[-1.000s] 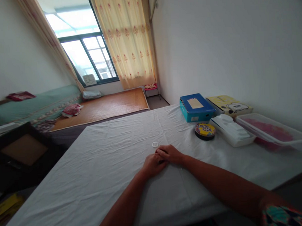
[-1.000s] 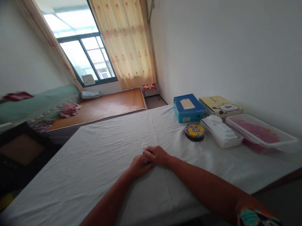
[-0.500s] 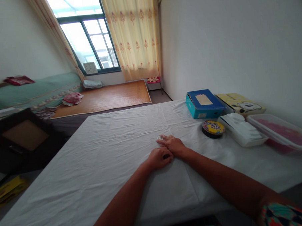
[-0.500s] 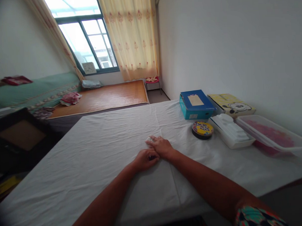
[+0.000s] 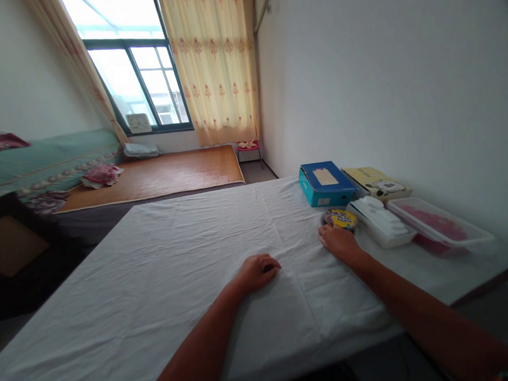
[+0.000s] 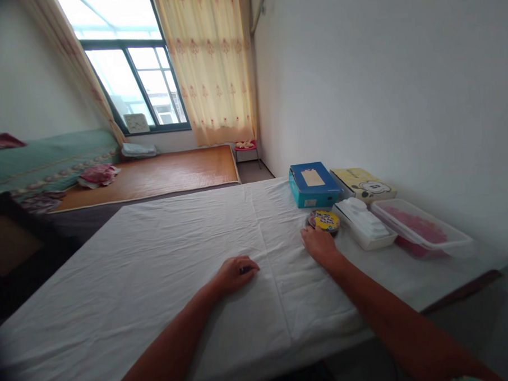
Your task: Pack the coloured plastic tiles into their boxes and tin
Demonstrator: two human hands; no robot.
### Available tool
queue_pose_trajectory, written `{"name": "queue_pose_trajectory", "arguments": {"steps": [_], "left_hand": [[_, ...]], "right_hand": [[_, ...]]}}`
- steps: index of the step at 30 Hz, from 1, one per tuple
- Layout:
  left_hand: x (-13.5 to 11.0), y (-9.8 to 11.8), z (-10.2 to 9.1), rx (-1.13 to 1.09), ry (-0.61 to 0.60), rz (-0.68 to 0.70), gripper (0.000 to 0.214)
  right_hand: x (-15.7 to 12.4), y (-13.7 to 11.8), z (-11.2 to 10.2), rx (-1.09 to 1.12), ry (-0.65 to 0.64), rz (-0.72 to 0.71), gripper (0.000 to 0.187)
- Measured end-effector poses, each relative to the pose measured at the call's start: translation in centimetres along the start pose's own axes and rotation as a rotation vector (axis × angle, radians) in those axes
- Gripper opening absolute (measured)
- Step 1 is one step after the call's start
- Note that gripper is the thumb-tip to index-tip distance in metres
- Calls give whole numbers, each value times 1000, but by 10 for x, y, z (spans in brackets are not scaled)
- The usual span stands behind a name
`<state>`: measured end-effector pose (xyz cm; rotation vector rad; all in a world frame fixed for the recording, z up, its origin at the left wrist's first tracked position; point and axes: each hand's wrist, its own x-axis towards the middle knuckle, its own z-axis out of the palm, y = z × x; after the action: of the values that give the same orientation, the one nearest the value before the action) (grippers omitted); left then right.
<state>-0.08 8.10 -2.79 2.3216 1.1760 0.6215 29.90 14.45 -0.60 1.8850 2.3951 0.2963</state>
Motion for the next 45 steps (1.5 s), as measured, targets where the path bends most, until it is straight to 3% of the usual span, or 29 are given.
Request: {"name": "queue_pose_trajectory", "arguments": {"steps": [5,12,17,24,31,38,45], "left_hand": [[0,-2,1,5,14,-12,21],[0,-2,2,24,-1,5,23],[0,-2,5,59,10,10,25],[-1,-1,6,60,-5,8,27],[-4,-5,9,25,11,16,27],[-3,-4,5,0,14,1,27],[1,-4,2,-14,14,-19,26]], "right_hand": [[-7,5,17,14,75,17,25],[-13,8,56,83,445,-18,34],[-11,18,73,131,509,-50,37],[-13,18,76,209,617,15,37],[-10,19,79,286,550,-1,35],[-10,16,75,245,466,119,32],[-17,20,56,346,410,8,29]]}}
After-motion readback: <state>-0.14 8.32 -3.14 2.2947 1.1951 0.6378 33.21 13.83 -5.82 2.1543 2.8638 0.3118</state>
